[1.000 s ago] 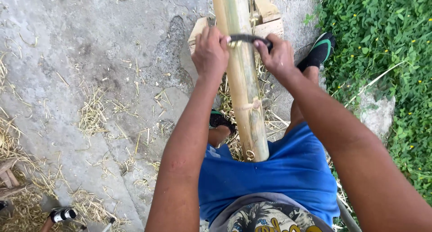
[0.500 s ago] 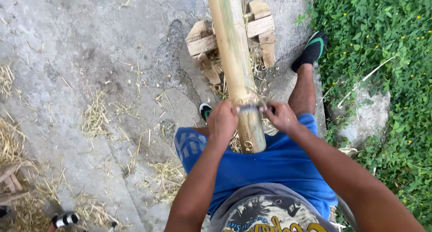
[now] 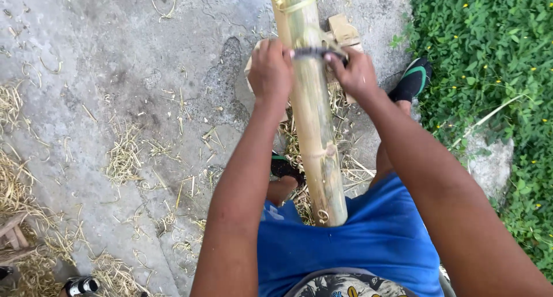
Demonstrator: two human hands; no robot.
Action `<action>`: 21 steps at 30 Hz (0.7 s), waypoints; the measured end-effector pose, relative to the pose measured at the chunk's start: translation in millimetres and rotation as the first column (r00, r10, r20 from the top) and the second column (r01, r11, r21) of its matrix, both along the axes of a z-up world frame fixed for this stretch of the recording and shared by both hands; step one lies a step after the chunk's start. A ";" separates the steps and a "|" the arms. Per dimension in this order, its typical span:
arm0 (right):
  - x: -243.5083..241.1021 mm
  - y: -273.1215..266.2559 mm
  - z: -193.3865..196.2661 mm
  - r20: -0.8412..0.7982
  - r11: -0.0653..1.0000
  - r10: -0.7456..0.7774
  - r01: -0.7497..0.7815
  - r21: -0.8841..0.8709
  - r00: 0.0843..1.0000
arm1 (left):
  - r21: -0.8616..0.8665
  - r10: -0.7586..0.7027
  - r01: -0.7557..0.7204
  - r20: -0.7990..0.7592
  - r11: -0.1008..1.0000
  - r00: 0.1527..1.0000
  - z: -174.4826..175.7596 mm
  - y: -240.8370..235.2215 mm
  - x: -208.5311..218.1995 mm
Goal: Scraping the outer surface of a bamboo stalk using a curved blade.
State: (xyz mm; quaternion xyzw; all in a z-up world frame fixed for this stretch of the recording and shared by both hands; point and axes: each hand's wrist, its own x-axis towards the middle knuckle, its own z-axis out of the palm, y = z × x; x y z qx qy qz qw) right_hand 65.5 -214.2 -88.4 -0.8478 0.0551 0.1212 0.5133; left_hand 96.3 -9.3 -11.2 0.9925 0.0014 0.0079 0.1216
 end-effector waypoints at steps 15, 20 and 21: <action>117.1 20.1 -43.3 0.593 0.989 -0.080 0.136 -0.051 0.801 | -0.022 0.041 -0.040 0.064 0.999 0.997 -34.4 23.4 132.2; 81.3 13.7 -23.7 0.222 0.996 -0.057 0.070 -0.052 0.973 | 0.005 -0.062 0.062 0.062 0.998 0.996 -29.6 16.6 107.2; 71.7 15.2 -20.1 0.225 0.996 -0.053 0.066 -0.052 0.973 | 0.005 -0.057 0.057 0.064 0.998 0.996 -30.9 17.9 96.7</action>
